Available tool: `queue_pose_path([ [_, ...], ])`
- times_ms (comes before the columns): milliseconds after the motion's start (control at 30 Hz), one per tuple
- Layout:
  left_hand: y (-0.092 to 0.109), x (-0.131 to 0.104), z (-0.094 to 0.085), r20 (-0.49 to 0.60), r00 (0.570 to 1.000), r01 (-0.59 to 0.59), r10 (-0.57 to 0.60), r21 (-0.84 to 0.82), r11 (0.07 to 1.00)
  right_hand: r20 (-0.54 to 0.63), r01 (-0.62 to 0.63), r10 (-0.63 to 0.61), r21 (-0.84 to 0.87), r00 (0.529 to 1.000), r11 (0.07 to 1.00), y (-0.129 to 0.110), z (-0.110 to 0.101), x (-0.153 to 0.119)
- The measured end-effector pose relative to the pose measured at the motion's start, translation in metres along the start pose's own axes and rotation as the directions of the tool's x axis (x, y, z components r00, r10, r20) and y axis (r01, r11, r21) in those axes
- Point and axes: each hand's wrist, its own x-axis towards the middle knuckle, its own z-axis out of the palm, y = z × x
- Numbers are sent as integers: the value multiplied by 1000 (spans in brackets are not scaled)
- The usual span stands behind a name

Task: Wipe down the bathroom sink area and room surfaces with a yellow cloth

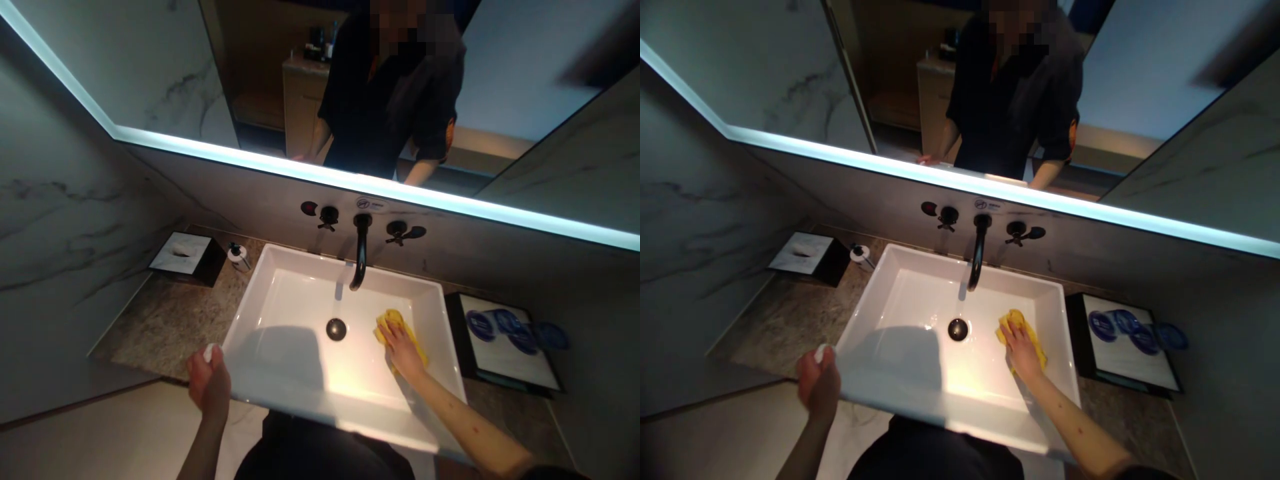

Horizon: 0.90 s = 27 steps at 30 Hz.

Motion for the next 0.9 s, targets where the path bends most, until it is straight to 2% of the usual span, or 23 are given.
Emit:
queue_pose_path([
  [67,-1,0,2,-22,1000,-11,10,-25,1000,123,55,-66,93,990,994,0,-11,-20],
  [133,-1,0,3,-28,1000,-4,4,-28,1000,169,51,-65,83,984,995,8,-40,-22],
  [200,0,0,3,-25,1000,4,-5,-19,1000,82,30,-23,-81,996,996,20,-80,-5],
  [267,1,1,2,-22,1000,-2,2,-7,1000,-37,4,-16,-300,999,954,33,-113,24],
  [333,1,1,1,-20,999,-29,29,4,1000,-56,7,-35,-434,998,901,42,-127,54],
  [433,-1,3,1,-24,997,-77,77,8,997,57,67,-47,-450,997,890,43,-111,76],
  [533,-3,4,1,-33,993,-111,111,17,994,109,76,-32,-423,993,903,36,-82,61],
  [600,-2,4,0,-22,994,-109,110,36,993,148,109,-53,-398,988,911,33,-68,29],
  [667,1,3,-1,-9,996,-87,87,57,995,214,174,-101,-355,972,919,29,-59,-15],
  [800,7,1,-3,12,999,-47,46,85,995,382,212,-113,-228,917,950,17,-49,-98],
  [867,9,1,-3,16,999,-39,37,81,996,470,182,-75,-187,880,965,11,-53,-115],
  [900,9,1,-2,16,999,-32,31,79,996,506,166,-57,-173,861,971,9,-59,-115],
])
